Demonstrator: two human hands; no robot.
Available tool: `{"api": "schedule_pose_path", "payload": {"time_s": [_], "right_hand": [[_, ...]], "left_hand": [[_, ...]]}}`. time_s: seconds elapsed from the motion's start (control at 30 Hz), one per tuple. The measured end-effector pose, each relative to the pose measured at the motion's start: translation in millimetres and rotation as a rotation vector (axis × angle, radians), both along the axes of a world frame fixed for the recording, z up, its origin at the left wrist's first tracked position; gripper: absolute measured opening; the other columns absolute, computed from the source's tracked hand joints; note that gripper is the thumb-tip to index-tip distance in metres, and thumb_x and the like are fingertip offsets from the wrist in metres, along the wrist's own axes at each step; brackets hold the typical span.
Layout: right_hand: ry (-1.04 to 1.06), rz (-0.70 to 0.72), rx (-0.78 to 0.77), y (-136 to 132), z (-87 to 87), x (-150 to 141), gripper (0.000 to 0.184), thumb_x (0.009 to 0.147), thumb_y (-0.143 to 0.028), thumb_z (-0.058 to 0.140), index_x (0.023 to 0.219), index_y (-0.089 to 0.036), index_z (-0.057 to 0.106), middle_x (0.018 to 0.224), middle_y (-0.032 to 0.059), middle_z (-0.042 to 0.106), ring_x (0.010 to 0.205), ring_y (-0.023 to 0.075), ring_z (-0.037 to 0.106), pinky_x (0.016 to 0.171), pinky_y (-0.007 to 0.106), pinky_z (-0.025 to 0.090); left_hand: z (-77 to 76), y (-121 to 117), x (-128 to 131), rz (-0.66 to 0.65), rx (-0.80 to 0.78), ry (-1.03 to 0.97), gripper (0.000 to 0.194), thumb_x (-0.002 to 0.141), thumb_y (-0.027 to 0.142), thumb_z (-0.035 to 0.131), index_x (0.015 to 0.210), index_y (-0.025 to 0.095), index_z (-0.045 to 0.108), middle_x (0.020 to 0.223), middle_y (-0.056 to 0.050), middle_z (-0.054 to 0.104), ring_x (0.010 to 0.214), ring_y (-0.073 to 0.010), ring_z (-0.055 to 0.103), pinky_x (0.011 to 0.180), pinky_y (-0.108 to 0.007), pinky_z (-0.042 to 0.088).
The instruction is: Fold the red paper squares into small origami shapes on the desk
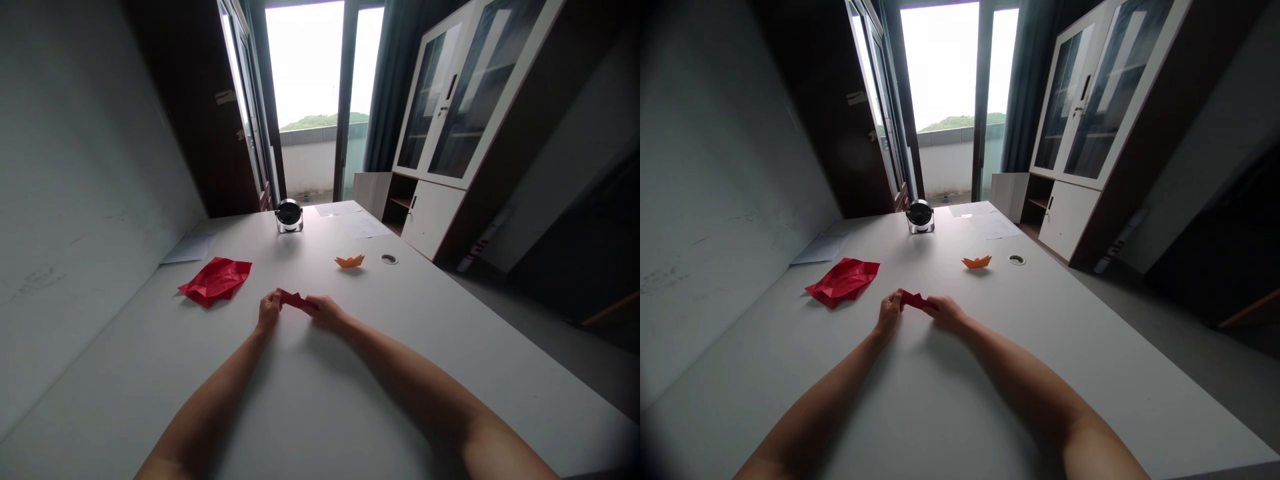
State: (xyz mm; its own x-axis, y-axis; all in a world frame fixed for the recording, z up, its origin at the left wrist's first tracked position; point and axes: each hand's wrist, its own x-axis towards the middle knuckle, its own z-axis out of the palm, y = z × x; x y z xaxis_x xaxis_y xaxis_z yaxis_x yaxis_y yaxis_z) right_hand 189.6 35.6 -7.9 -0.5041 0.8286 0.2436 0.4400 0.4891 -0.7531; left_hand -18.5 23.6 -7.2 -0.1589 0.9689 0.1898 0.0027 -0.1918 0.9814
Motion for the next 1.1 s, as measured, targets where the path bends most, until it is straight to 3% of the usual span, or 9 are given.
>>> {"api": "schedule_pose_path", "payload": {"time_s": [0.37, 0.6, 1.1], "right_hand": [[0.0, 0.01, 0.001, -1.7, 2.3, 0.4, 0.022, 0.087, -0.037, 0.055, 0.076, -0.018, 0.057, 0.063, -0.0046, 0.045, 0.06, 0.0104, 0.037, 0.056, 0.023, 0.028], [-0.019, 0.007, -0.024, -3.5, 7.3, 1.1, 0.022, 0.086, -0.038, 0.056, 0.075, -0.019, 0.058, 0.063, -0.0043, 0.047, 0.06, 0.0108, 0.038, 0.057, 0.023, 0.028], [-0.008, -0.008, 0.004, -0.5, 0.2, 1.4, 0.02, 0.085, -0.036, 0.056, 0.075, -0.019, 0.057, 0.063, -0.0047, 0.048, 0.06, 0.0104, 0.039, 0.056, 0.022, 0.029]], "left_hand": [[0.5, 0.5, -2.2, 0.017, 0.031, 0.005, 0.024, 0.084, 0.041, 0.059, 0.073, 0.02, 0.058, 0.062, 0.002, 0.053, 0.058, -0.0129, 0.046, 0.058, -0.025, 0.038], [3.2, -1.5, -1.3, 0.035, 0.032, -0.006, 0.035, 0.088, 0.045, 0.054, 0.063, 0.021, 0.052, 0.055, 0.003, 0.047, 0.054, -0.0126, 0.043, 0.056, -0.026, 0.036], [-2.2, 2.3, -3.4, 0.034, 0.036, 0.005, 0.03, 0.087, 0.042, 0.056, 0.067, 0.02, 0.056, 0.057, 0.002, 0.05, 0.055, -0.0129, 0.045, 0.057, -0.026, 0.038]]}}
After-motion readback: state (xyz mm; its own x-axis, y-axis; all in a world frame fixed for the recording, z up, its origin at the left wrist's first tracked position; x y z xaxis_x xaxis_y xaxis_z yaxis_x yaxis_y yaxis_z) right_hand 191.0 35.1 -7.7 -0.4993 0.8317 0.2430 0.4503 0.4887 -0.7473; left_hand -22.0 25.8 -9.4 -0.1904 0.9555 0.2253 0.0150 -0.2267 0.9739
